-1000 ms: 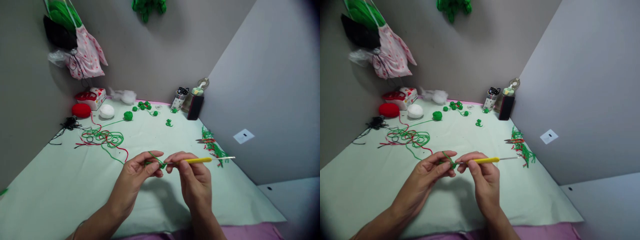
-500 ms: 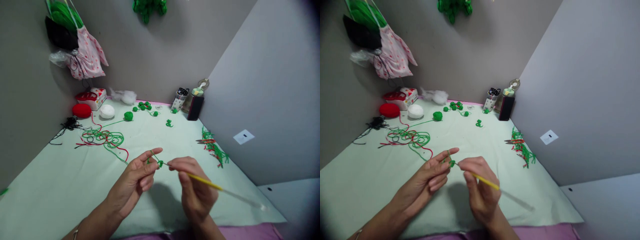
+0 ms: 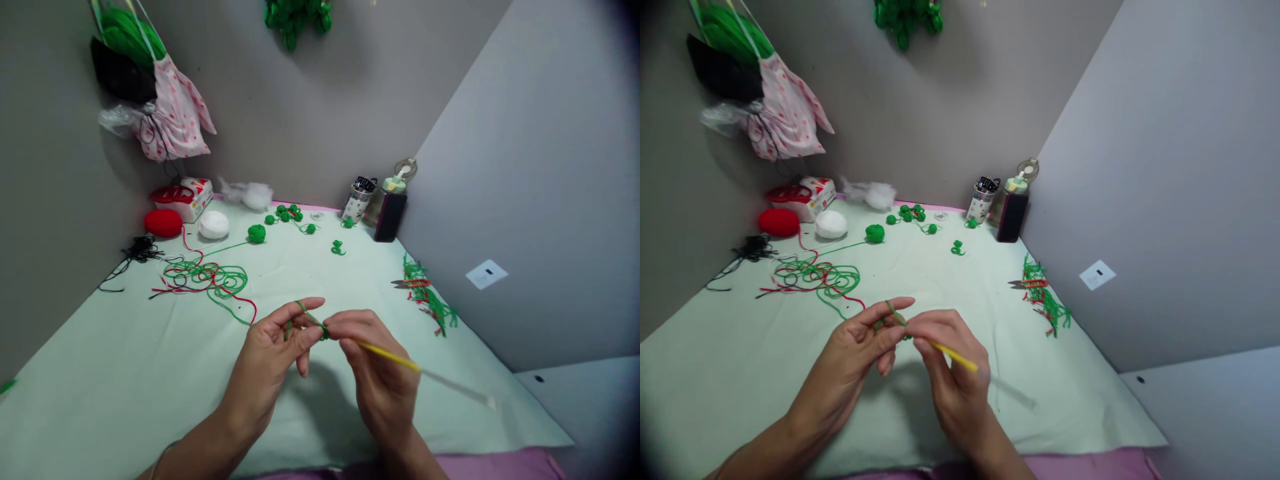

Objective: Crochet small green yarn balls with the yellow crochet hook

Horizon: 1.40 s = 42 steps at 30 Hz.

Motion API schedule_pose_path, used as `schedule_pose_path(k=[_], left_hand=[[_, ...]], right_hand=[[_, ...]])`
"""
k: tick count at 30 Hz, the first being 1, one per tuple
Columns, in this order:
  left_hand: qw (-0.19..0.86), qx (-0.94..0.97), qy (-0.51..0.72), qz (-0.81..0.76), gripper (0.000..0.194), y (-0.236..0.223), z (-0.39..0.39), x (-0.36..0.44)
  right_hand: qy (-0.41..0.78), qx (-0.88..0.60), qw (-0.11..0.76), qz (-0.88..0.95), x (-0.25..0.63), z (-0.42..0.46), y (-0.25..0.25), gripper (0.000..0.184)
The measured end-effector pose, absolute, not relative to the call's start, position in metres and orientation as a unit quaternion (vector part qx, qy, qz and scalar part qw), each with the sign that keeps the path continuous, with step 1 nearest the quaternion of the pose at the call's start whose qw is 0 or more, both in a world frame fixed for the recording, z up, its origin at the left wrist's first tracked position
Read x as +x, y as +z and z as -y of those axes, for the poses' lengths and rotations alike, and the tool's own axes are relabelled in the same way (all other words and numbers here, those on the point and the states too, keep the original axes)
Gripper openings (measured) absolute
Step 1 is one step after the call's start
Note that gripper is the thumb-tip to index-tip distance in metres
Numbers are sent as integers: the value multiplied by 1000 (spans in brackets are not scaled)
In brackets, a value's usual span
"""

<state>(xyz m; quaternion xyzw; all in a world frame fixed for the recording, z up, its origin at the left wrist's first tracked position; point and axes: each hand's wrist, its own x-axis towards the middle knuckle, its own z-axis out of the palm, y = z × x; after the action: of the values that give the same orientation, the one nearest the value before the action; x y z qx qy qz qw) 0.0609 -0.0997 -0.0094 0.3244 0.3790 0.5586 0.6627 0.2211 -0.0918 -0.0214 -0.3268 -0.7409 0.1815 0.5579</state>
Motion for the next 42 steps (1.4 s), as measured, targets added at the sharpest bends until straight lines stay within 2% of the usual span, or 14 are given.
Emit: schedule_pose_path(k=[4,7,10,15,22,25,30,42], left_hand=[[717,294,528,-347,47,-10,101,65],[730,277,520,-347,43,-10,101,67],[691,295,548,-368,35,-11,101,67],[657,324,562,-384,32,-9,101,64],[707,262,550,-359,35,-6,100,61],[721,255,540,-351,32,-8,100,62],[661,303,573,-377,22,-10,100,63],[681,277,570,-368,25,-5,99,58]], right_hand=[[13,-335,506,795,222,94,-31,42],[69,-329,535,775,223,93,-29,43],[132,-326,558,751,222,93,-24,40],[122,-326,561,751,220,97,-23,44],[227,-318,590,707,222,97,-24,37],[219,-330,593,702,223,97,-25,34],[182,-338,589,711,223,99,-27,35],[258,-324,642,646,220,99,-28,29]])
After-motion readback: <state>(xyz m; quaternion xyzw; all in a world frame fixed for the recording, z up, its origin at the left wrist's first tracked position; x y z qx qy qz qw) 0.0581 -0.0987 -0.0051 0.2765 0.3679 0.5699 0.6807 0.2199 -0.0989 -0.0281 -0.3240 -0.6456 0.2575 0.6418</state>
